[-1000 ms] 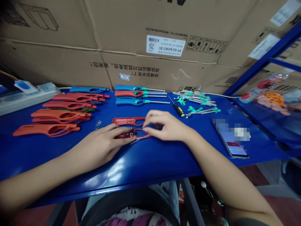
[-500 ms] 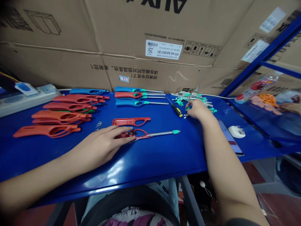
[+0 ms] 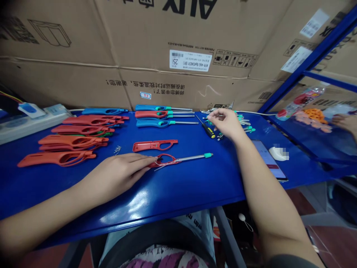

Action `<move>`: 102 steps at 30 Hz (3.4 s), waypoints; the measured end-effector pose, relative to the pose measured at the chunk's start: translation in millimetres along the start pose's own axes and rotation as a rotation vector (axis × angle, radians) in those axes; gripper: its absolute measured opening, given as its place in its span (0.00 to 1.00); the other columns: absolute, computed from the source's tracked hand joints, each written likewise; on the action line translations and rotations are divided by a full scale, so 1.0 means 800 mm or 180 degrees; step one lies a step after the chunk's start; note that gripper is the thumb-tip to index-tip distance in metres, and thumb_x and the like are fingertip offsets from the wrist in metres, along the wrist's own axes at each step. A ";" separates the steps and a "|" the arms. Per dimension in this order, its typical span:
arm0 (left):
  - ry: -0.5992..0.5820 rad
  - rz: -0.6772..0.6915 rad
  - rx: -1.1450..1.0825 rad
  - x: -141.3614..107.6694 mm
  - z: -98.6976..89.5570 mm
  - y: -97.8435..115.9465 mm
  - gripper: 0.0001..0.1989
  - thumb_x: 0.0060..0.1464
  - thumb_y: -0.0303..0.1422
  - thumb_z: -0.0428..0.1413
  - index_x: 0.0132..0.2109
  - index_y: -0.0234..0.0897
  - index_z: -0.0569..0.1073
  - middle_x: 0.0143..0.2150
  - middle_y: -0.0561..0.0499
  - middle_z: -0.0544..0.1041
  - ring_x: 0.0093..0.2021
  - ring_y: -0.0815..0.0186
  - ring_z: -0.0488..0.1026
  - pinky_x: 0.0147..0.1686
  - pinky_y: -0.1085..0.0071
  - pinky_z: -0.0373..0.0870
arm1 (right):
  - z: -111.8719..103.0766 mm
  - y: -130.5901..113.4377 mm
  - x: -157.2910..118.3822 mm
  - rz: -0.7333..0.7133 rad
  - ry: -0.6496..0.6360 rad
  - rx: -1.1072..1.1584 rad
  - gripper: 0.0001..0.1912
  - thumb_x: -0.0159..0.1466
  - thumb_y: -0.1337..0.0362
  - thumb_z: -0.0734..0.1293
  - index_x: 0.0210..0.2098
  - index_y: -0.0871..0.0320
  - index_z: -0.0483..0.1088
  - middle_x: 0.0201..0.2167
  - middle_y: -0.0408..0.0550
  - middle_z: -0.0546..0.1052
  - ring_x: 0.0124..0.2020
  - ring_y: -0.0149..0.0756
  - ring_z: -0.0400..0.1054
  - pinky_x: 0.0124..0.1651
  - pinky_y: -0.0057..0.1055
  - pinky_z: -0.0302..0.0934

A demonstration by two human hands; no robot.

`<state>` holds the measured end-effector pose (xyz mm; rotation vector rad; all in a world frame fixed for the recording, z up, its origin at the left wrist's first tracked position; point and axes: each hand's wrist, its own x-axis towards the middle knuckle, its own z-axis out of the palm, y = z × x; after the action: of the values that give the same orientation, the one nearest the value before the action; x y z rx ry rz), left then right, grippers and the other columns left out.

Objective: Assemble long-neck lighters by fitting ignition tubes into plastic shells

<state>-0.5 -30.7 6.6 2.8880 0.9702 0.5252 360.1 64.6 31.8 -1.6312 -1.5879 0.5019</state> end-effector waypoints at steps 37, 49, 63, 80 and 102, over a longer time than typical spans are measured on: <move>-0.0177 -0.0601 -0.1089 0.008 0.007 -0.005 0.14 0.62 0.28 0.56 0.55 0.36 0.73 0.52 0.44 0.75 0.55 0.57 0.73 0.58 0.57 0.71 | 0.079 -0.058 -0.084 -0.2197 -0.2382 -0.0095 0.05 0.68 0.65 0.67 0.38 0.58 0.76 0.39 0.49 0.76 0.39 0.35 0.72 0.42 0.32 0.65; -0.0266 -0.0862 -0.1253 0.011 0.005 -0.006 0.15 0.61 0.29 0.59 0.55 0.35 0.75 0.48 0.44 0.75 0.48 0.58 0.75 0.52 0.58 0.74 | 0.087 -0.060 -0.094 -0.2719 -0.2118 -0.0647 0.08 0.71 0.66 0.61 0.37 0.57 0.70 0.38 0.49 0.75 0.36 0.35 0.69 0.37 0.30 0.60; -0.0219 -0.0854 -0.1320 0.011 0.006 -0.004 0.14 0.60 0.28 0.59 0.53 0.35 0.76 0.47 0.45 0.75 0.48 0.59 0.75 0.53 0.61 0.73 | 0.089 -0.059 -0.096 -0.2815 -0.2121 -0.0625 0.08 0.70 0.66 0.61 0.37 0.57 0.71 0.36 0.48 0.76 0.34 0.33 0.68 0.35 0.29 0.59; -0.0164 -0.0623 -0.1169 0.008 0.007 -0.003 0.17 0.61 0.26 0.58 0.57 0.35 0.71 0.53 0.43 0.75 0.56 0.56 0.71 0.58 0.56 0.70 | 0.084 -0.065 -0.101 -0.3294 -0.1932 -0.1080 0.11 0.70 0.67 0.61 0.41 0.57 0.77 0.38 0.47 0.79 0.33 0.33 0.70 0.34 0.29 0.58; 0.0032 -0.0380 -0.0768 0.009 0.013 -0.003 0.22 0.62 0.27 0.59 0.62 0.32 0.70 0.56 0.41 0.78 0.55 0.55 0.75 0.56 0.56 0.73 | 0.082 -0.076 -0.107 -0.3631 -0.1812 -0.1748 0.13 0.69 0.71 0.59 0.35 0.60 0.74 0.33 0.48 0.77 0.29 0.33 0.67 0.30 0.32 0.54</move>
<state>6.9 -23.4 -1.1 2.6004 0.9968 0.6024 259.7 -6.4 17.4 -0.6375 -2.9091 -0.1340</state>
